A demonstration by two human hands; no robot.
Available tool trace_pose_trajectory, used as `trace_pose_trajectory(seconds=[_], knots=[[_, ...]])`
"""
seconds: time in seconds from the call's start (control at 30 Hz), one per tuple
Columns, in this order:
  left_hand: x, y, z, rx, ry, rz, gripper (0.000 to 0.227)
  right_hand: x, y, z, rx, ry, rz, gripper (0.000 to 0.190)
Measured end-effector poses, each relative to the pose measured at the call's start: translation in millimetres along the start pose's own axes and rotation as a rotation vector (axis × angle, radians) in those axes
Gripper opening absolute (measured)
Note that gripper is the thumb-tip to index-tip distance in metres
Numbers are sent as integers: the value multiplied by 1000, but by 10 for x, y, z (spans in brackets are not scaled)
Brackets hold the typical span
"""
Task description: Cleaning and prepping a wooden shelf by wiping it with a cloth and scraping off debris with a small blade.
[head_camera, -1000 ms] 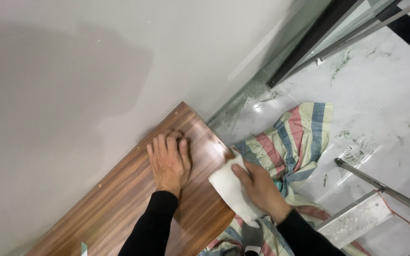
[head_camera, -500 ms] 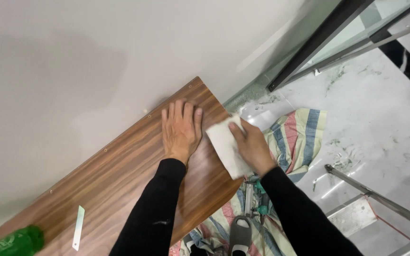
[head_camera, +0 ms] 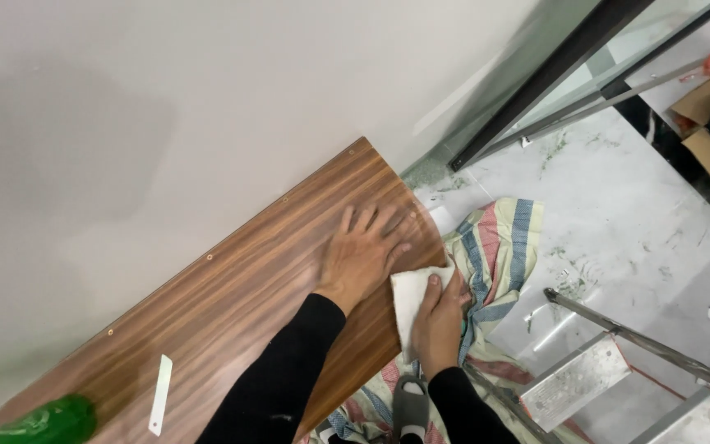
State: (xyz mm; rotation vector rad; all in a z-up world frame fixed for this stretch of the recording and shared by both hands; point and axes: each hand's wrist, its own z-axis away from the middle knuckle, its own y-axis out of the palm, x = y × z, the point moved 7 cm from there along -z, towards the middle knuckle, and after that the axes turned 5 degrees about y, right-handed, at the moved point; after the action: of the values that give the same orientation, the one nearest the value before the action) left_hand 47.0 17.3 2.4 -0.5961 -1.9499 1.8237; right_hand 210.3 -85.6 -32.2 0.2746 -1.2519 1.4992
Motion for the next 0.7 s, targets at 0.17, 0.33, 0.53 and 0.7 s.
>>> trace_pose_trajectory(seconds=[0.17, 0.33, 0.53, 0.7], knots=[[12, -80, -221, -187, -28, 26, 59, 353, -116, 97, 35, -127, -68, 61], [-47, -340, -212, -384, -11, 33, 46, 342, -123, 50, 77, -212, -145, 60], [-11, -408, -246, -409, 18, 126, 36, 290, -104, -40, 84, -270, -138, 65], [-19, -335, -227, -356, 22, 141, 42, 207, -56, -47, 86, -235, -168, 72]])
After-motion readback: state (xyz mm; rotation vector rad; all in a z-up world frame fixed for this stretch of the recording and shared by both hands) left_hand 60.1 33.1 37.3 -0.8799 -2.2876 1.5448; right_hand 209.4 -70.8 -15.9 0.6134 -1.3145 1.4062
